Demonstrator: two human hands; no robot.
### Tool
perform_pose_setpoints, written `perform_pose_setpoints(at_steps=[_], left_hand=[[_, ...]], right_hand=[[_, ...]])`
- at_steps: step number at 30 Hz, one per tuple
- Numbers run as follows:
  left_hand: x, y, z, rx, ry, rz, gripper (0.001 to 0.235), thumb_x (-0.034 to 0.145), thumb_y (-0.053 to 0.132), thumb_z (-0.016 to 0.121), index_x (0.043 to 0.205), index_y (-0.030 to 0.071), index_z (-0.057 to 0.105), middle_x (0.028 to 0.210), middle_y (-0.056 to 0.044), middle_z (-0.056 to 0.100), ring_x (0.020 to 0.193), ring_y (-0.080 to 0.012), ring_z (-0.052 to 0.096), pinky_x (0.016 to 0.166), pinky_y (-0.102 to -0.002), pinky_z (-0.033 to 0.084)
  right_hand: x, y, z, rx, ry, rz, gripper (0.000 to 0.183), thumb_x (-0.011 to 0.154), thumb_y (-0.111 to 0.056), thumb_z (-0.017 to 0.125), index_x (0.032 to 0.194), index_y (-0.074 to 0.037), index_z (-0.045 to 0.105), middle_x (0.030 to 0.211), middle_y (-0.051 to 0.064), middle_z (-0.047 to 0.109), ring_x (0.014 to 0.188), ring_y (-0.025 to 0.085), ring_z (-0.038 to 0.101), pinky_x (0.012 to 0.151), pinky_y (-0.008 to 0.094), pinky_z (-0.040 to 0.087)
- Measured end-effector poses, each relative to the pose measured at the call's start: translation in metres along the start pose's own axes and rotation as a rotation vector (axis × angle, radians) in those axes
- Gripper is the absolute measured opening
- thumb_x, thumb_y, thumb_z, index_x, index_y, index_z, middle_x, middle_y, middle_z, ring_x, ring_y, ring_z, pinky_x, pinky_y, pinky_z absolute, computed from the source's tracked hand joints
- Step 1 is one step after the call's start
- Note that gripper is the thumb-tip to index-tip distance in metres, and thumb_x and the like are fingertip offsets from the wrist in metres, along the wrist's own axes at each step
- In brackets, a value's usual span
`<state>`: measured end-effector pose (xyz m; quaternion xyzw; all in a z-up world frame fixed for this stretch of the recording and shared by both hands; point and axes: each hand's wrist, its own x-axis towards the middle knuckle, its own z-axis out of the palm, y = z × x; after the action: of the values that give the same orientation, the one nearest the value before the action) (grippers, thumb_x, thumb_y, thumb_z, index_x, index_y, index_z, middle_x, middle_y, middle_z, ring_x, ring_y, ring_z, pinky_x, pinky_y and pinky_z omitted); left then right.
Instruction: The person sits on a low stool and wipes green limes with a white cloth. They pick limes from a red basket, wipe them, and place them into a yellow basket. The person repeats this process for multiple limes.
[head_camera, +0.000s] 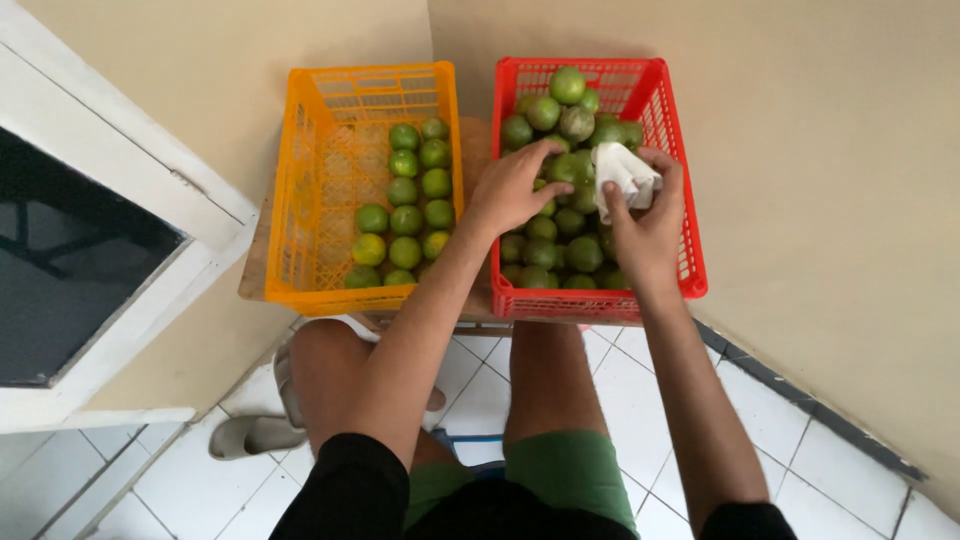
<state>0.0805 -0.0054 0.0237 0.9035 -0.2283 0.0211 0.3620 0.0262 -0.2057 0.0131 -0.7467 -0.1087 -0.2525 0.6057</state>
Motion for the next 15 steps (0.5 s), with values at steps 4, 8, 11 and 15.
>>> perform_pose_setpoints(at_steps=[4, 8, 11, 15], left_hand=[[-0.002, 0.007, -0.009, -0.096, 0.091, -0.034, 0.052, 0.099, 0.035, 0.07, 0.14, 0.01, 0.05, 0.139, -0.018, 0.06, 0.122, -0.0404, 0.064, 0.099, -0.055, 0.055], [-0.001, 0.011, -0.012, -0.062, 0.102, -0.037, 0.053, 0.1, 0.034, 0.069, 0.143, 0.011, 0.049, 0.14, -0.017, 0.055, 0.124, -0.0463, 0.061, 0.1, -0.058, 0.055], [0.005, 0.003, -0.004, -0.022, 0.074, -0.058, 0.053, 0.099, 0.027, 0.07, 0.145, 0.011, 0.049, 0.141, -0.016, 0.053, 0.125, -0.0463, 0.06, 0.099, -0.058, 0.056], [0.003, 0.012, -0.008, -0.029, 0.027, -0.057, 0.054, 0.1, 0.028, 0.067, 0.147, 0.008, 0.049, 0.143, -0.019, 0.053, 0.127, -0.0458, 0.059, 0.104, -0.059, 0.052]], right_hand=[[0.06, -0.017, 0.013, -0.244, -0.094, -0.141, 0.045, 0.093, 0.001, 0.078, 0.13, -0.006, 0.053, 0.121, 0.023, 0.064, 0.111, 0.049, 0.064, 0.088, 0.05, 0.057], [0.09, 0.036, 0.03, -0.457, -0.238, -0.306, 0.044, 0.087, 0.002, 0.077, 0.124, -0.008, 0.055, 0.109, 0.023, 0.065, 0.104, 0.049, 0.067, 0.083, 0.053, 0.056], [0.074, 0.038, 0.037, -0.63, -0.313, -0.284, 0.047, 0.087, -0.001, 0.071, 0.129, -0.006, 0.052, 0.107, 0.024, 0.064, 0.103, 0.049, 0.066, 0.083, 0.056, 0.055], [0.064, 0.01, 0.025, -0.644, -0.342, -0.069, 0.05, 0.088, -0.008, 0.068, 0.133, -0.021, 0.051, 0.112, 0.026, 0.063, 0.107, 0.053, 0.064, 0.093, 0.058, 0.053]])
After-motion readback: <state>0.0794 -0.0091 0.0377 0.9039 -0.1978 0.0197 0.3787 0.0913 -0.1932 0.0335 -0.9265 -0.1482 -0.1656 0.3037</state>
